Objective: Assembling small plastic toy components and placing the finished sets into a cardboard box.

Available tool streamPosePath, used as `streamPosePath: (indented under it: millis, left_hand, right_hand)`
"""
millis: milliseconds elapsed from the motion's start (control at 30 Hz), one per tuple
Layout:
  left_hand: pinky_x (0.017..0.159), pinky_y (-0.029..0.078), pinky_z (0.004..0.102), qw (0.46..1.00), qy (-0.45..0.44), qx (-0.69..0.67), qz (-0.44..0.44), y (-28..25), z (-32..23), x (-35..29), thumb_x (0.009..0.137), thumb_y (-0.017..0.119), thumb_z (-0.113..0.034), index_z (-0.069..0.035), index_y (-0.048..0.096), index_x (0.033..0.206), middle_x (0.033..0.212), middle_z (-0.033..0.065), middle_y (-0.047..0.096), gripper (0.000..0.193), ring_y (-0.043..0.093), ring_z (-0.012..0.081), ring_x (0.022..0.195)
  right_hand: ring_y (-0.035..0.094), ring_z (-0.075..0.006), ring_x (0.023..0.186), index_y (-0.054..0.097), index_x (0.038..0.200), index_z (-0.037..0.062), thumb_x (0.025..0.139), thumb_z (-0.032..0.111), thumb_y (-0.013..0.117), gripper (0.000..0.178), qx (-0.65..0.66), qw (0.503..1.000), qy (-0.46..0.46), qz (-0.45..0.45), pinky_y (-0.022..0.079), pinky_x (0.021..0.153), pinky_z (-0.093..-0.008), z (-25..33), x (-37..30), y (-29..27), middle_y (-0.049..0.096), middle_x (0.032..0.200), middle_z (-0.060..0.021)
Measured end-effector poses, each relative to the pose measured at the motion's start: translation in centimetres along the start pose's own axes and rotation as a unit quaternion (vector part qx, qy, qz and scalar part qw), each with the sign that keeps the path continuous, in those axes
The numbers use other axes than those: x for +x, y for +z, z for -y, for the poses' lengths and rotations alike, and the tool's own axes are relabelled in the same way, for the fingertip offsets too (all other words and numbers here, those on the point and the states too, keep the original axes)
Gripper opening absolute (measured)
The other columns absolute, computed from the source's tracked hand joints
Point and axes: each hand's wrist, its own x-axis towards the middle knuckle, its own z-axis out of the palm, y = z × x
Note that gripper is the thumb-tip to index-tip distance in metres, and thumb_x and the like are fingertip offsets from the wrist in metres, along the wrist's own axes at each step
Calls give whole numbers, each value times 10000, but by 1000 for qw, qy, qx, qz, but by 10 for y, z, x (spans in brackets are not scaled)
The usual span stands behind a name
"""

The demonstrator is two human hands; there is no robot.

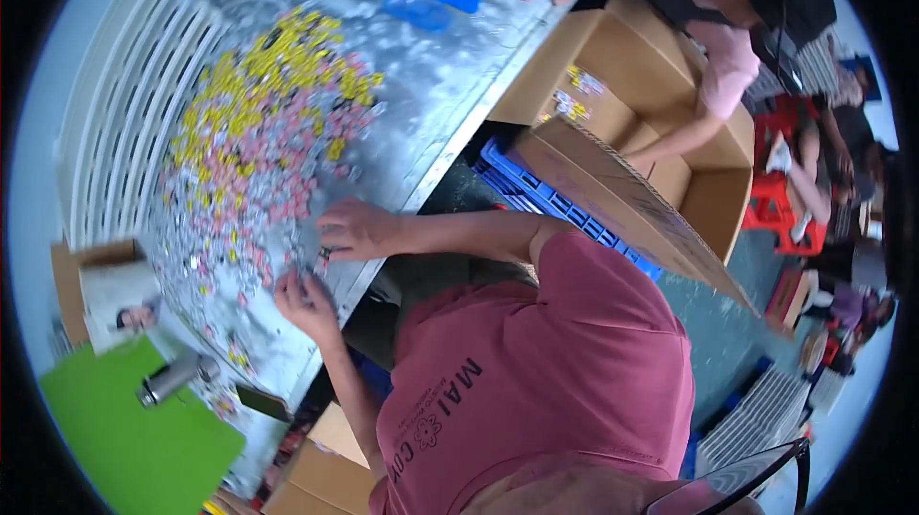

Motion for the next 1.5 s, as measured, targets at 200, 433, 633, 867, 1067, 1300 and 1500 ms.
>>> streamPosePath:
  millis: [200,433,633,867,1067,1300,1500]
  left_hand:
    - [928,480,400,992,-49,-7,114,-7,32,24,956,636,-62,-45,701,1254,1148,155,599,305,574,291,1057]
    - [954,475,378,988,-47,12,146,-12,47,36,1004,624,-178,0,684,1249,1183,157,644,309,595,268,1065]
    - [955,472,418,983,-26,86,158,-10,50,48,988,629,-163,7,695,1217,1169,191,670,293,601,313,1089]
    - [935,501,419,988,-86,29,126,-6,57,48,993,630,-204,3,698,1211,1156,186,673,308,623,308,1058]
    - [924,508,422,984,-117,28,135,-4,57,52,994,627,-203,0,701,1210,1142,189,678,305,625,315,1048]
    - [940,496,450,990,-58,71,112,-2,58,56,982,636,-202,7,703,1201,1109,206,698,310,619,354,1064]
    - [872,528,408,992,-57,43,106,-8,41,49,1002,635,-201,5,698,1221,1174,184,636,306,640,266,1022]
  right_hand:
    - [564,-304,1067,679,868,103,764,205,768,171,38,995,52,-81,432,914,-464,5,-3,0,594,1119,-94]
    - [553,-267,1026,629,819,92,771,168,728,133,78,987,66,-121,392,917,-435,8,0,11,577,1085,-85]
    - [553,-244,991,647,764,94,777,211,719,138,104,982,125,-98,394,894,-425,7,2,14,587,1031,-69]
    - [551,-213,935,667,727,118,765,254,723,152,99,986,109,-77,392,852,-394,7,3,16,575,927,-33]
    - [550,-207,932,666,737,127,759,258,730,148,84,987,119,-66,389,842,-390,8,3,15,568,912,-26]
    - [573,-212,932,644,749,117,765,251,724,157,84,989,114,-51,403,848,-396,7,4,13,579,901,-32]
    - [594,-214,895,623,746,115,765,232,712,148,71,990,108,-54,411,841,-398,5,4,16,590,873,-34]
